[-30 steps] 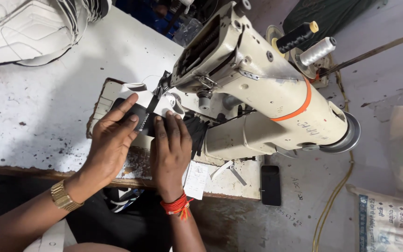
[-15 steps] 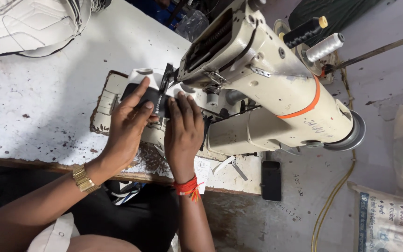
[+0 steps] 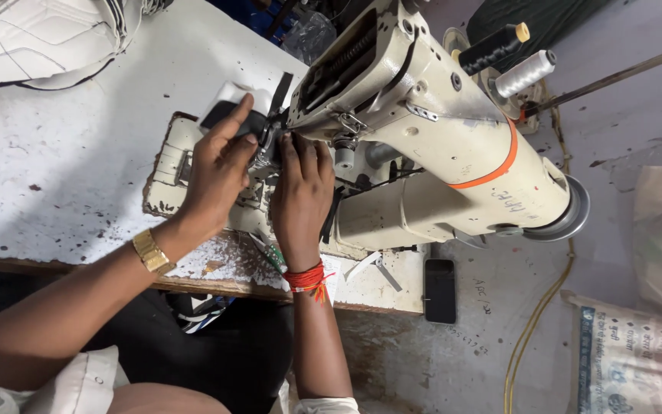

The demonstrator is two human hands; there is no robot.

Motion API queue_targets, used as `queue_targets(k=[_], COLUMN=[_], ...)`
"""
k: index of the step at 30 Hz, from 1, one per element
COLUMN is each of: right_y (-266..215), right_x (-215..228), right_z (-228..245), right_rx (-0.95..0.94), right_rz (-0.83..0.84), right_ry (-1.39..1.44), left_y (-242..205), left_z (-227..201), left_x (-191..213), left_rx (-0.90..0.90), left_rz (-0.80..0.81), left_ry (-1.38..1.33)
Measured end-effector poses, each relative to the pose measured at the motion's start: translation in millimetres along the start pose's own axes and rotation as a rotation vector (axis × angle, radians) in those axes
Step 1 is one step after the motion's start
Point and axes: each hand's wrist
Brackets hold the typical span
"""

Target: The person uses a sewing machine to stitch a black elastic band onto the side of a white shoe. They repeatedly guide the shoe under the needle, sew a section, and then cut the thread with scissors before repositioning the shoe to continue the process.

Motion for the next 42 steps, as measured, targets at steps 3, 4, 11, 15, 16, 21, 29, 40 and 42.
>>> queue_targets(k=[3, 4, 11, 15, 16, 21, 29, 40, 42], right_y=[-2.1, -2.3, -67.7, -149.0, -173.6, -186.4, -179.3, -18.7, -25.0], right_x=[-2.5, -5.5, 17.9, 5.9, 4.8, -1.6, -23.4, 84.7, 83.2], right_z=[-5.0, -6.0, 33.2, 13.5, 1.4, -16.0, 22.4, 125.6, 105.5], right_rx=[-0.015, -0.019, -0.069, -0.182, -0.232, -0.151, -0.183, 0.284, 0.122], right_rz=[0.017, 0.034, -0.014, -0.051, -0.056, -0.041, 0.013, 0.425, 0.624], right_ry=[-0.01, 0.003, 0.244, 0.352, 0.412, 0.36, 0.411, 0.637, 0.581], left_y=[7.8, 11.1, -10.4, 20.5, 28.1, 82.6, 21.4, -123.3, -115.1], left_z=[1.4, 1.0, 3.0, 22.1, 20.8, -9.3, 34.4, -89.8, -87.0], left_x=[0.0, 2.8, 85.6, 235.2, 273.6, 360.2, 307.9, 115.5, 115.7], left_rx=[0.018, 0.016, -0.024, -0.664, -0.822, -0.609, -0.524, 0.088, 0.038], left_rz=[-0.003, 0.005, 0.073, -0.77, -1.037, -0.731, -0.935, 0.695, 0.803], left_ry=[-0.004, 0.013, 0.261, 0.381, 0.464, -0.055, 0.315, 0.979, 1.004])
Point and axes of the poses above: each hand's wrist, its own y-axis towards the middle knuckle, its own x-axis out of the back of the hand, z = x × y, and after that the axes turned 11 degrees about y, right-handed
